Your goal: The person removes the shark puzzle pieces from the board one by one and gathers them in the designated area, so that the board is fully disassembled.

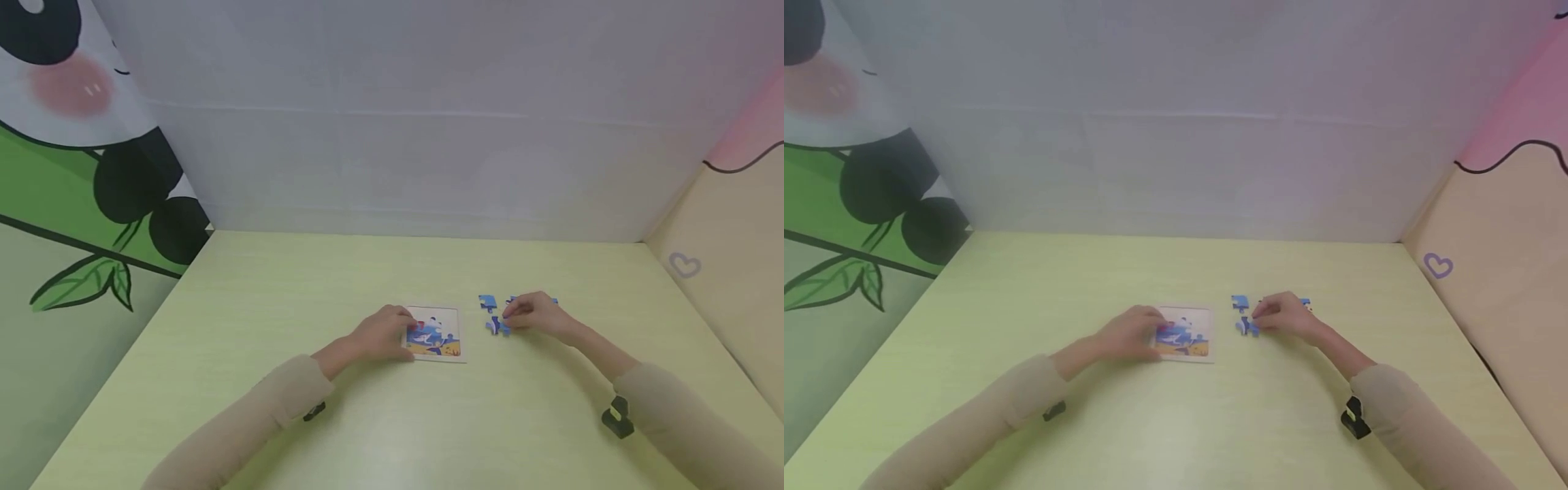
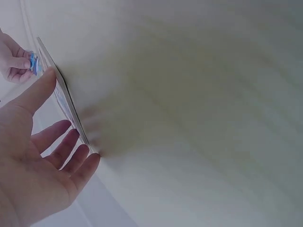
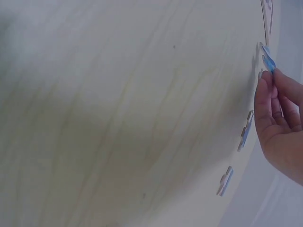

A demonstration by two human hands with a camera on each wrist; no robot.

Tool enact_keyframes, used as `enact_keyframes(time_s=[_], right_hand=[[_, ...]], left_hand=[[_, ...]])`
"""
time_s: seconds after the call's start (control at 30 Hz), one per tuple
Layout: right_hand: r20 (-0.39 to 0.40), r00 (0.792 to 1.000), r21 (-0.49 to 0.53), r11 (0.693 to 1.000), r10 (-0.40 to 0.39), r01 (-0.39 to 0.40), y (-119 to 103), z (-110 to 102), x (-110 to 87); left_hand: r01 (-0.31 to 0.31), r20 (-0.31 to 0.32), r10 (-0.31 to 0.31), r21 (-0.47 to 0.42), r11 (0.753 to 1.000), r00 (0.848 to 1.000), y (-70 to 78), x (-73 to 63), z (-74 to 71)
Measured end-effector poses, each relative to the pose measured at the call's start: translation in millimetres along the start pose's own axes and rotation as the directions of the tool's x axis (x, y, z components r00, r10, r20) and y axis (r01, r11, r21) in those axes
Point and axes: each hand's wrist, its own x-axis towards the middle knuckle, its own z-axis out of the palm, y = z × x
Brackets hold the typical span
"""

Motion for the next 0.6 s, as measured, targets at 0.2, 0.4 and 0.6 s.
enact_keyframes(time_s=[0.2,0.4,0.6], right_hand=[[-0.034,0.999,-0.064,0.998,0.015,-0.017,4,6,4.8],[-0.075,0.996,-0.18,0.982,0.042,-0.055,4,11,9.2],[-0.079,0.996,-0.213,0.975,0.043,-0.059,0,13,10.6]], left_hand=[[-0.005,-0.005,0.004,-0.028,1.0,1.0,-3.4,-4.5,0.1],[-0.008,-0.01,0.008,-0.049,0.999,1.0,-1.8,-9.2,-2.4],[-0.01,-0.016,0.009,-0.051,0.999,1.0,-0.2,-11.0,-4.5]])
